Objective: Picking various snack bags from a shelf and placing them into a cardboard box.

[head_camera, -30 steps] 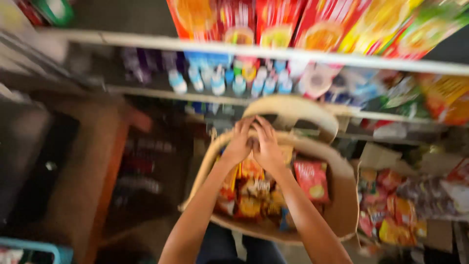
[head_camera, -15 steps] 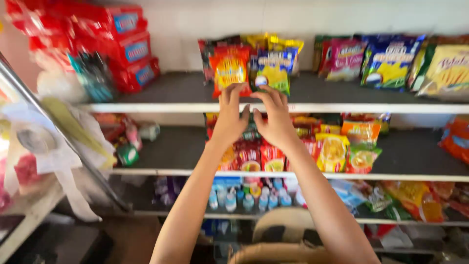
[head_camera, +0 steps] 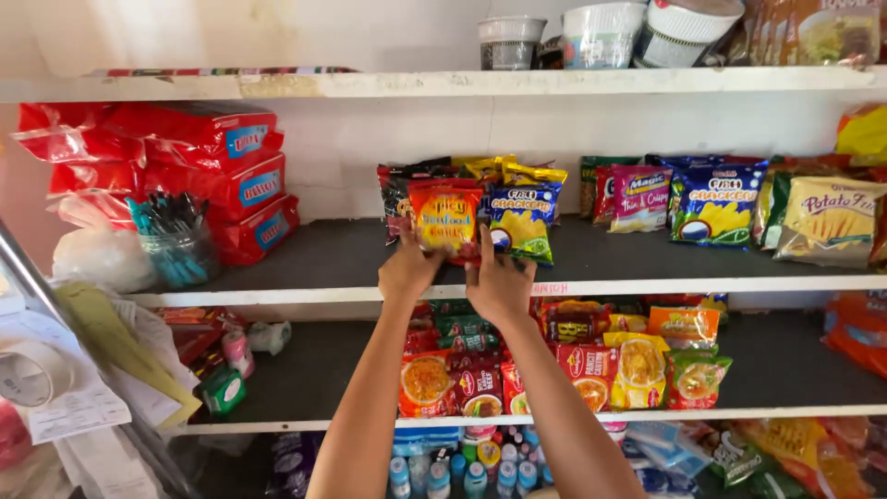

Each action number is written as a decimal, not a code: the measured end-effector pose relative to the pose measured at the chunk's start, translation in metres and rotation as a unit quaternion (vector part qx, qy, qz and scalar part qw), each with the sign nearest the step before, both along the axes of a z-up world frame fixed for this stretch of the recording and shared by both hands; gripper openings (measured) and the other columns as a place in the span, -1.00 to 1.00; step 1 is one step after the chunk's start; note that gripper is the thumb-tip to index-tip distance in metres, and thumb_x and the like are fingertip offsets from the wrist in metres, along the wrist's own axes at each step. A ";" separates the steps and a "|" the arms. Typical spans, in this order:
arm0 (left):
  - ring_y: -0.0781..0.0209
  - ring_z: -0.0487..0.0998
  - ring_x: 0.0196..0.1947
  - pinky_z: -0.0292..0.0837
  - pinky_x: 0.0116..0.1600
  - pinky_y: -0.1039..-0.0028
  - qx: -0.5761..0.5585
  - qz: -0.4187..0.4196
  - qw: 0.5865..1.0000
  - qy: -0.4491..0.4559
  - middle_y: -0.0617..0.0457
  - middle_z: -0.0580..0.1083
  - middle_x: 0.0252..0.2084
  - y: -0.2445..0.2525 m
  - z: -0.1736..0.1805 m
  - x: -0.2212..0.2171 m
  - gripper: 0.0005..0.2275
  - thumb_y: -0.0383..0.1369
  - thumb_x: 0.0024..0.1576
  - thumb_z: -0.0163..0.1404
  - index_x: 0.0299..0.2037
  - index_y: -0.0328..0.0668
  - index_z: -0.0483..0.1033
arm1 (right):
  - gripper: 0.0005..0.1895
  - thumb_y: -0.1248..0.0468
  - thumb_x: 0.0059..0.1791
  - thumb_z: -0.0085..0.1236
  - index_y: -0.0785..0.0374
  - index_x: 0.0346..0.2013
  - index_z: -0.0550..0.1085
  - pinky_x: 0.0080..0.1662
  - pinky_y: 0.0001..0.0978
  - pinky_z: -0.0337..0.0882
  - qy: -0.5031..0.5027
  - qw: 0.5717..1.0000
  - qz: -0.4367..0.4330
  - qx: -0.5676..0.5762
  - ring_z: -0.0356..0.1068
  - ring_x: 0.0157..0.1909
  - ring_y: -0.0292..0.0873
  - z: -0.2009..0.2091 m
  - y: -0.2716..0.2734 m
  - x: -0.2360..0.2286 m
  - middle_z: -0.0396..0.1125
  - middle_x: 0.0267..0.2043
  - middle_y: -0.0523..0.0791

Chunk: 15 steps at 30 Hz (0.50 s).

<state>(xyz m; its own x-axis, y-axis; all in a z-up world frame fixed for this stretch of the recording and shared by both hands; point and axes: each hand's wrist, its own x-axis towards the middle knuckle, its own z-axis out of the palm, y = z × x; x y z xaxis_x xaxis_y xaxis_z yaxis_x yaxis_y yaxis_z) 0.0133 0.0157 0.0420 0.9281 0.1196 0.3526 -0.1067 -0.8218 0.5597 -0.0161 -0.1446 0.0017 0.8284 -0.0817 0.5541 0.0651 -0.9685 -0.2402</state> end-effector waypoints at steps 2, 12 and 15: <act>-0.22 0.58 0.02 0.48 0.04 0.01 -0.042 0.006 0.997 -0.071 -0.11 0.49 0.21 0.002 -0.012 0.018 -0.18 0.20 0.07 -0.05 0.46 -0.03 -0.01 | -0.19 -0.14 0.12 -0.32 -0.05 0.63 -0.20 0.38 0.14 0.02 -0.017 1.000 0.021 0.004 0.36 0.21 0.06 -0.006 -0.005 0.007 0.37 0.21 0.03; 0.21 0.43 0.15 0.44 0.22 0.35 -0.369 -0.258 0.822 -0.349 -0.07 0.40 0.13 0.016 -0.114 -0.064 -0.53 -0.46 0.21 0.16 0.27 -0.34 0.23 | -0.11 -0.33 0.13 -0.47 0.12 0.59 -0.13 0.40 0.02 -0.12 -0.133 0.842 0.362 0.378 -0.22 0.59 0.06 -0.040 -0.036 -0.026 -0.21 0.61 0.04; 0.27 0.51 0.07 0.63 0.00 0.34 -0.542 -0.274 0.775 -0.176 0.05 0.42 0.09 0.003 -0.196 -0.143 -0.46 -0.42 0.07 0.15 0.25 -0.22 0.18 | -0.15 -0.14 0.15 -0.05 0.22 0.57 -0.06 0.45 -0.20 0.10 -0.088 0.735 0.493 0.457 0.09 0.49 -0.04 -0.125 -0.030 -0.079 0.10 0.46 0.05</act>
